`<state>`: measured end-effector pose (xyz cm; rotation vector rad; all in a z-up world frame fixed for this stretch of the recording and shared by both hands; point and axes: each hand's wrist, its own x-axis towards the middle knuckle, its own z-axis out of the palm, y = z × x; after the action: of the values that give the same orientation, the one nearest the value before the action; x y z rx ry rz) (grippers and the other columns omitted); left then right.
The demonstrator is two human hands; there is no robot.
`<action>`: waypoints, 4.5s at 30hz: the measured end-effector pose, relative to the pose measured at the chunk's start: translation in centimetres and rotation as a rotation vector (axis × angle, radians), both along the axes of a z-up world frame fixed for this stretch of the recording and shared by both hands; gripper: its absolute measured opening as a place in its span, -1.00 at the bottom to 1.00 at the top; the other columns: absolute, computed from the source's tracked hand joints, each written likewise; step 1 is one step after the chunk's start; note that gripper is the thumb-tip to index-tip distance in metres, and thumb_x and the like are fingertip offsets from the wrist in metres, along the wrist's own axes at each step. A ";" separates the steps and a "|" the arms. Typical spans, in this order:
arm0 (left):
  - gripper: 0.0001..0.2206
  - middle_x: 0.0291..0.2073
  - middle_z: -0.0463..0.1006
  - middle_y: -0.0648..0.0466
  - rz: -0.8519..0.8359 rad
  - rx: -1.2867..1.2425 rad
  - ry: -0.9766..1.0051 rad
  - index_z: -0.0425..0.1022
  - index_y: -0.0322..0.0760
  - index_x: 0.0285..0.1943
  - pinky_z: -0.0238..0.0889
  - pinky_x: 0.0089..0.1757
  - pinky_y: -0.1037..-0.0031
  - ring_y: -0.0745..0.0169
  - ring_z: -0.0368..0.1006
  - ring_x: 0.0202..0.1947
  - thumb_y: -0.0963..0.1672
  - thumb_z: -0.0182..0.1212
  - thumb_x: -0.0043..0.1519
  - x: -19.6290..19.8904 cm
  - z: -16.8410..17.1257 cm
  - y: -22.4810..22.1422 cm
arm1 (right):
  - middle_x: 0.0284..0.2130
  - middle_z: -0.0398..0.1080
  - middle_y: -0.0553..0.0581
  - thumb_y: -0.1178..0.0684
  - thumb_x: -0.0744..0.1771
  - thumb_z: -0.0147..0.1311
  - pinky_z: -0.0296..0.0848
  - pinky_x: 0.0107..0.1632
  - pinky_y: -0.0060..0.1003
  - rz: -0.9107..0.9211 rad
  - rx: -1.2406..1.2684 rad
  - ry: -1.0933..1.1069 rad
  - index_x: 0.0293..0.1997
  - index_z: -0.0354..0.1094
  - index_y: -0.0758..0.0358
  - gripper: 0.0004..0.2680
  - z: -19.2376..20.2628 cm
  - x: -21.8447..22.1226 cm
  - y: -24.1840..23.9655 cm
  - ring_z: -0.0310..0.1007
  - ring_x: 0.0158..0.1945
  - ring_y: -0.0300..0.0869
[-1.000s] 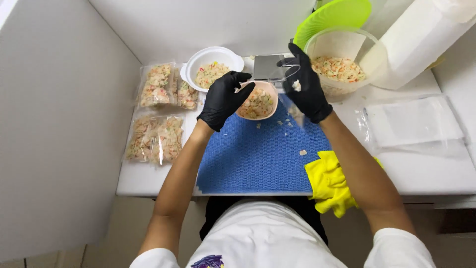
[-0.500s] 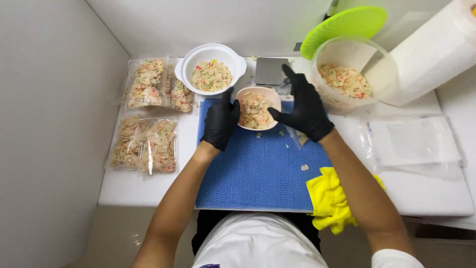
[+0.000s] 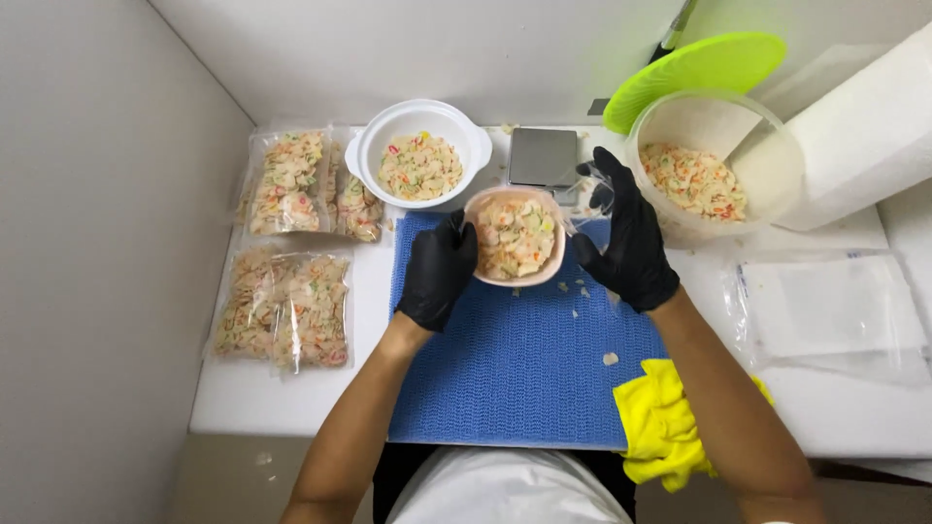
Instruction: Portioning a food mixture into small plastic bags using a digital scale for weight accuracy.
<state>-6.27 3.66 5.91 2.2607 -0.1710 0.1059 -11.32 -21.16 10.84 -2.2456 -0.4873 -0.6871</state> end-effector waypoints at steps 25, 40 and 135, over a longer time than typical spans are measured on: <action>-0.79 -0.28 0.56 0.07 -0.510 0.460 -0.131 0.57 -0.13 -0.08 0.54 -0.18 0.17 0.00 0.58 -0.15 -0.02 0.25 0.21 2.9 -3.4 -3.5 | 0.24 0.28 0.16 -0.17 0.22 0.22 0.30 0.23 -0.05 -0.084 -0.184 0.003 0.46 0.16 0.04 -0.38 -0.9 0.4 0.8 0.38 0.14 0.06; -0.85 -0.26 0.61 -0.04 -0.632 -0.011 -0.218 0.66 -0.13 -0.17 0.47 -0.26 0.12 -0.13 0.60 -0.27 -0.10 0.38 0.11 2.8 11.5 -4.0 | 0.29 0.26 0.09 -0.15 0.22 0.23 0.19 0.35 -0.05 -0.153 -0.232 0.000 0.49 0.13 0.00 -0.37 -0.9 0.7 0.8 0.36 0.21 0.01; -0.78 -0.46 0.67 -0.12 -0.487 -0.001 -0.257 0.70 -0.15 -0.24 0.50 -0.25 0.11 -0.33 0.60 -0.32 -0.11 0.51 -0.06 5.2 9.7 -1.7 | 0.31 0.27 0.19 -0.27 0.24 0.24 0.12 0.41 0.00 -0.234 -0.283 -0.020 0.50 0.17 -0.03 -0.37 -1.2 0.4 0.6 0.30 0.32 0.11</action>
<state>-1.09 1.93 15.58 2.1342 -0.8476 0.1349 -10.92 -20.51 9.61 -2.5925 -0.3515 -0.8003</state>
